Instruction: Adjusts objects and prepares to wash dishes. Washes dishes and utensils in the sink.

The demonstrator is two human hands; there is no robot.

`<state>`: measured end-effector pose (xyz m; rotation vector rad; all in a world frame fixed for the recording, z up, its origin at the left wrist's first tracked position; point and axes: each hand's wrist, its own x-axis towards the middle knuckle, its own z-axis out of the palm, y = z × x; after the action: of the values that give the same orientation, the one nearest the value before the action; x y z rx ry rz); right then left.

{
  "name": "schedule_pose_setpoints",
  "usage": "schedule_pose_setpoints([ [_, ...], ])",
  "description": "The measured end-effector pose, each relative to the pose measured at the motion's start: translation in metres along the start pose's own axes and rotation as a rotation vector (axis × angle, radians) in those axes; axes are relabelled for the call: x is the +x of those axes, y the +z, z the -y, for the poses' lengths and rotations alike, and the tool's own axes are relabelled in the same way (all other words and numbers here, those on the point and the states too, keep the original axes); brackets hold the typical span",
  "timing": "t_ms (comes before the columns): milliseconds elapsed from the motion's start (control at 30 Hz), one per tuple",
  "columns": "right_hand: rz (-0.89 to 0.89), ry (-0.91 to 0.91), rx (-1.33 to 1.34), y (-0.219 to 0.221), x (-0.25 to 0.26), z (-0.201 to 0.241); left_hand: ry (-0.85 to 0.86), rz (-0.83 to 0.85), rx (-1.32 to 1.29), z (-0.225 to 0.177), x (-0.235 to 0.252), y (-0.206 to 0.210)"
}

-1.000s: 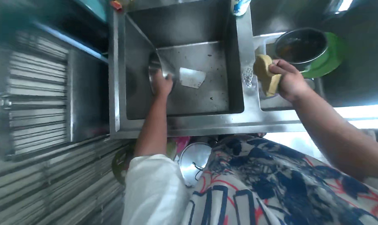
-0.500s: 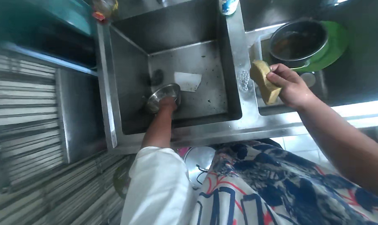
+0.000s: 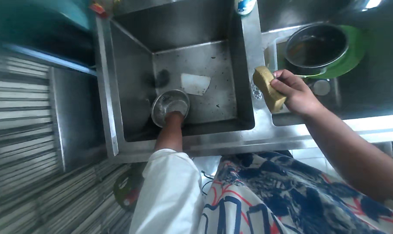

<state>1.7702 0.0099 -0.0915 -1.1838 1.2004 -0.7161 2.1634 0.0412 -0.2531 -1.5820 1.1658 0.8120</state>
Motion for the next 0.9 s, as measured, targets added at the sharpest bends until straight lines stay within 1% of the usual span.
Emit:
schedule_pose_setpoints([
  [200,0.024,0.007,-0.037,0.006,0.007,0.003,-0.008,0.074,-0.046,-0.002,0.006,0.002],
  [300,0.037,-0.041,-0.052,0.009,0.008,0.004,-0.021,0.101,-0.071,-0.004,0.0,-0.003],
  [367,0.044,-0.056,-0.072,0.01,0.009,0.007,-0.014,0.107,-0.039,-0.006,0.0,-0.005],
  [433,0.051,-0.071,-0.1,0.01,0.01,0.009,-0.007,0.073,-0.02,-0.008,0.003,-0.004],
  [500,0.048,-0.091,-0.127,0.009,0.011,0.01,0.002,-0.006,-0.098,-0.008,-0.001,-0.004],
  [567,0.022,-0.132,-0.189,0.009,0.012,0.008,0.075,-0.084,-0.216,-0.01,-0.016,-0.013],
  [633,-0.021,-0.215,-0.318,0.009,0.015,0.002,0.16,-0.146,-0.428,-0.015,-0.02,-0.025],
  [700,-0.075,-0.3,-0.493,0.008,0.018,-0.003,0.171,-0.169,-0.804,-0.032,-0.012,-0.036],
  [733,-0.106,-0.322,-0.572,0.009,0.019,-0.004,0.171,-0.161,-1.059,-0.044,-0.01,-0.043],
  [767,-0.13,-0.322,-0.637,0.01,0.02,-0.003,0.134,-0.108,-1.281,-0.058,-0.011,-0.056],
  [833,-0.149,-0.29,-0.716,0.013,0.021,-0.001,0.029,-0.045,-1.659,-0.086,0.006,-0.07],
  [867,-0.15,-0.281,-0.737,0.014,0.021,-0.001,0.022,-0.031,-1.824,-0.096,0.018,-0.07],
  [900,-0.15,-0.282,-0.753,0.015,0.021,-0.002,0.037,-0.058,-1.935,-0.105,0.025,-0.068],
])
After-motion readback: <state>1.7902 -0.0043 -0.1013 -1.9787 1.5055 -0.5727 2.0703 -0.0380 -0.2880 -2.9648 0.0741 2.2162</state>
